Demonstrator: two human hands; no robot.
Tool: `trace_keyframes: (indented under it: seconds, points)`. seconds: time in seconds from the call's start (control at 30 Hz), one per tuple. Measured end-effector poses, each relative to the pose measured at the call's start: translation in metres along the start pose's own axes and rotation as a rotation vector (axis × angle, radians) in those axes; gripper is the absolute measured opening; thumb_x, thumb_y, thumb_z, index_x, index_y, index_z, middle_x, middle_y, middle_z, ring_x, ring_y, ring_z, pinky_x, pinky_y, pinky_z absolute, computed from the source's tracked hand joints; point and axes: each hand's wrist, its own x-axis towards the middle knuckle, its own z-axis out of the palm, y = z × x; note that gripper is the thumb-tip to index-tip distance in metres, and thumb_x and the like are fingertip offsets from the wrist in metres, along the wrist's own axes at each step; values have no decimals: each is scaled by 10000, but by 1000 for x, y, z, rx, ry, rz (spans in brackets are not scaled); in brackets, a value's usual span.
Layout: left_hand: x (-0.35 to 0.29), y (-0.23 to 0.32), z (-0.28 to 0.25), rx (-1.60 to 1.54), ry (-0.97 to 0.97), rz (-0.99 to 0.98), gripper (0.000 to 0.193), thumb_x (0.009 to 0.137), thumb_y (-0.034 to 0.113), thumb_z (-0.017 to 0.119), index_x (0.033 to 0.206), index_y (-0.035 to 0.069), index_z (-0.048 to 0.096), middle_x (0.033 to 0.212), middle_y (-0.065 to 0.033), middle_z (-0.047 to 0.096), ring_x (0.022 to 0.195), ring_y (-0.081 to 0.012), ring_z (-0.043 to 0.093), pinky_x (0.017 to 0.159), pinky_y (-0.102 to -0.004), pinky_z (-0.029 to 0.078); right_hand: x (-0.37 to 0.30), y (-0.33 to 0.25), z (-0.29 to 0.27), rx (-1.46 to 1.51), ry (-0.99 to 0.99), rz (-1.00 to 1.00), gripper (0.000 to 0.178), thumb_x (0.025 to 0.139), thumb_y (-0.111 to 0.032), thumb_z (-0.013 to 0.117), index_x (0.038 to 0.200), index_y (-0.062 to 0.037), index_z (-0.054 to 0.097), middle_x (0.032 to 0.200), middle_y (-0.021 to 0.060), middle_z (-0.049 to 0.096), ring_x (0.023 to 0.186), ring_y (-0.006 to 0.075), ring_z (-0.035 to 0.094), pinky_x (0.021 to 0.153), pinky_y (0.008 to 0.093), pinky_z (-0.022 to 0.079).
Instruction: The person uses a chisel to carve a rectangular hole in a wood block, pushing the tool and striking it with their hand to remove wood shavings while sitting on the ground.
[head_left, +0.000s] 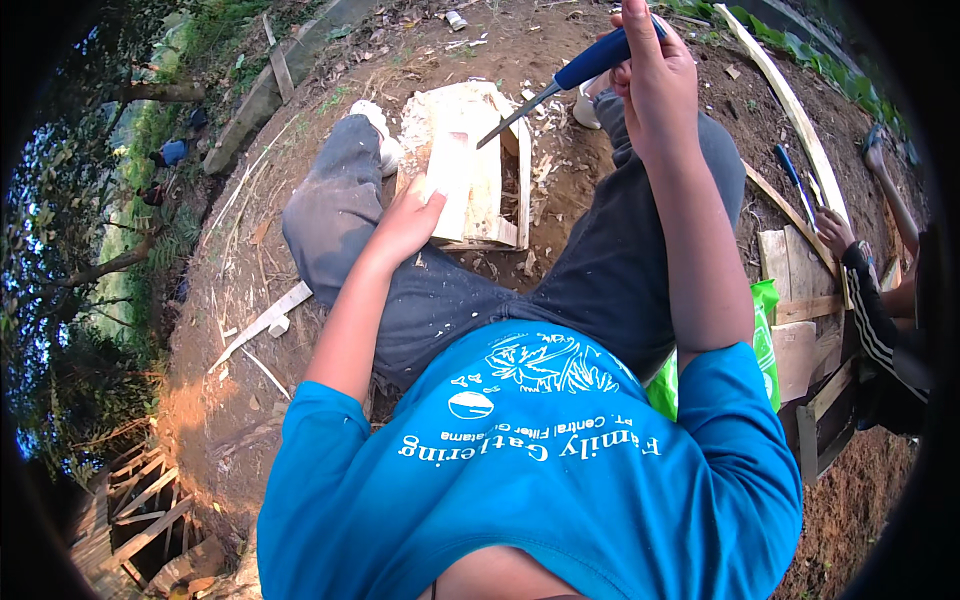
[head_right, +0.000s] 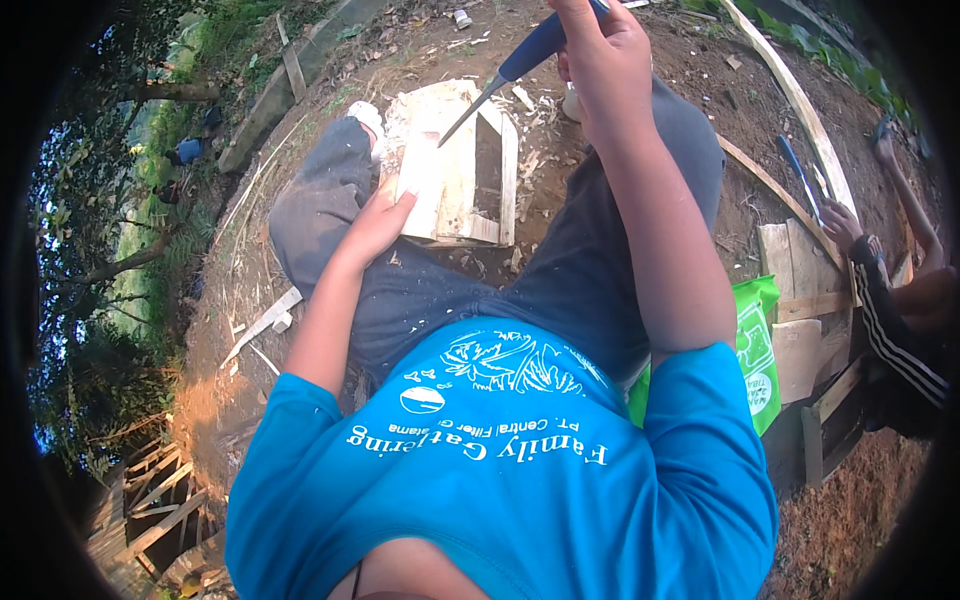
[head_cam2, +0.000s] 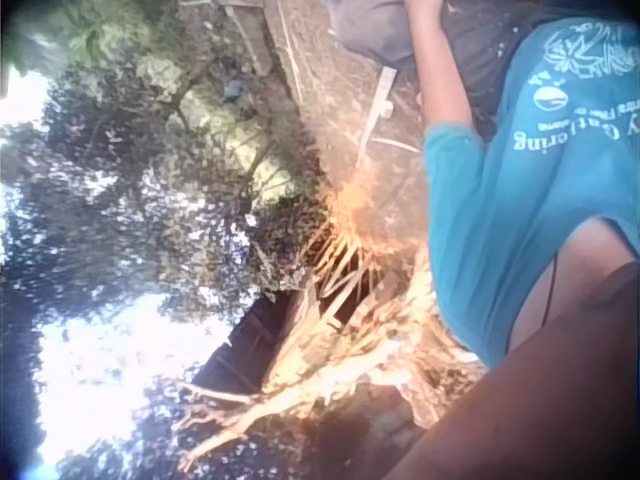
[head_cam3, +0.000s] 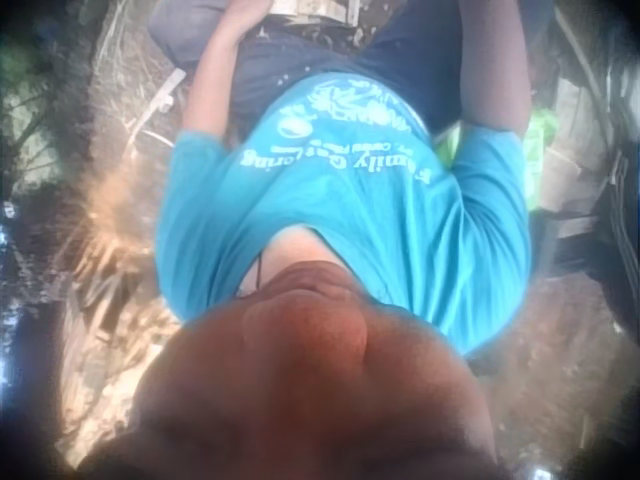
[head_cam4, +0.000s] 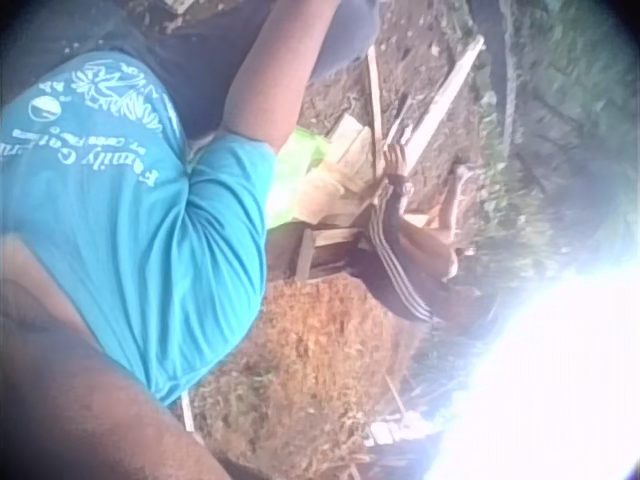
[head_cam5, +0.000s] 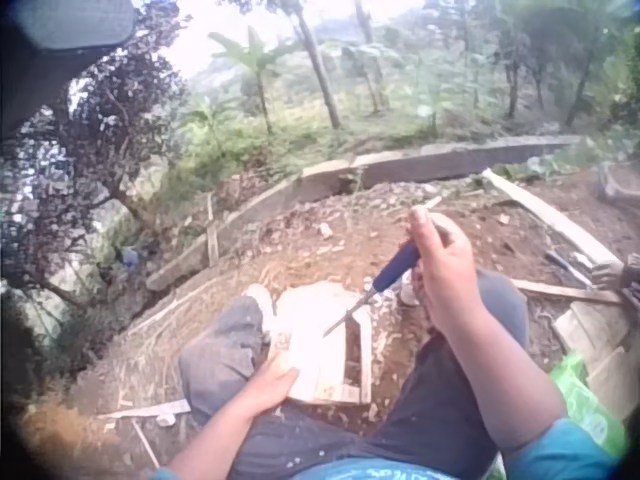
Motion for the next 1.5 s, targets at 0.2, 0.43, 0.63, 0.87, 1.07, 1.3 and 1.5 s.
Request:
trace_keyframes:
  seconds: [0.2,0.43,0.63,0.87,1.07,1.3,1.5]
  points:
    - [-3,0,3,256,183,52,638,1028,365,558,1547,28,401,1613,-254,311,1507,-395,324,1226,-440,291,12,31,0,-156,-225,-379,336,1058,-381,621,1027,-53,685,838,39,671,731,107,656,649,247,527]
    - [-2,102,7,-7,632,618,778,860,301,796,1478,12,422,1465,-240,458,1358,-415,491,1104,-457,448,-25,4,101,94,-402,-331,250,1058,-270,626,929,-59,595,700,20,569,532,108,515,480,268,410]
    - [21,150,20,-544,937,674,359,790,124,751,1076,103,535,814,-138,672,774,-406,706,655,-482,568,-60,-18,152,-111,-516,-321,250,996,-99,549,758,-50,490,615,65,470,519,163,445,484,331,398]
    - [39,121,20,-599,921,630,255,790,181,748,922,98,546,663,-86,663,636,-300,715,573,-409,552,-48,11,163,-197,-490,-101,314,1005,-228,514,716,-124,449,574,27,394,483,159,392,500,332,348]
    - [42,101,9,-592,902,476,205,832,198,714,918,101,556,691,-85,679,646,-309,705,566,-409,542,-45,30,187,-234,-502,-12,335,1030,-291,527,725,-166,466,576,-11,402,499,134,373,528,309,328]
    - [45,86,14,-672,868,427,193,816,240,715,900,93,623,700,-118,683,696,-324,721,619,-439,567,-52,50,191,-367,-481,-53,373,1067,-337,536,755,-142,473,612,4,417,555,155,413,573,332,367]
    - [45,71,-1,-619,612,461,312,789,268,759,1025,79,681,844,-166,724,788,-358,725,704,-451,575,-41,51,200,-396,-595,101,397,1082,-335,532,766,-106,459,624,14,405,593,180,437,609,352,385]
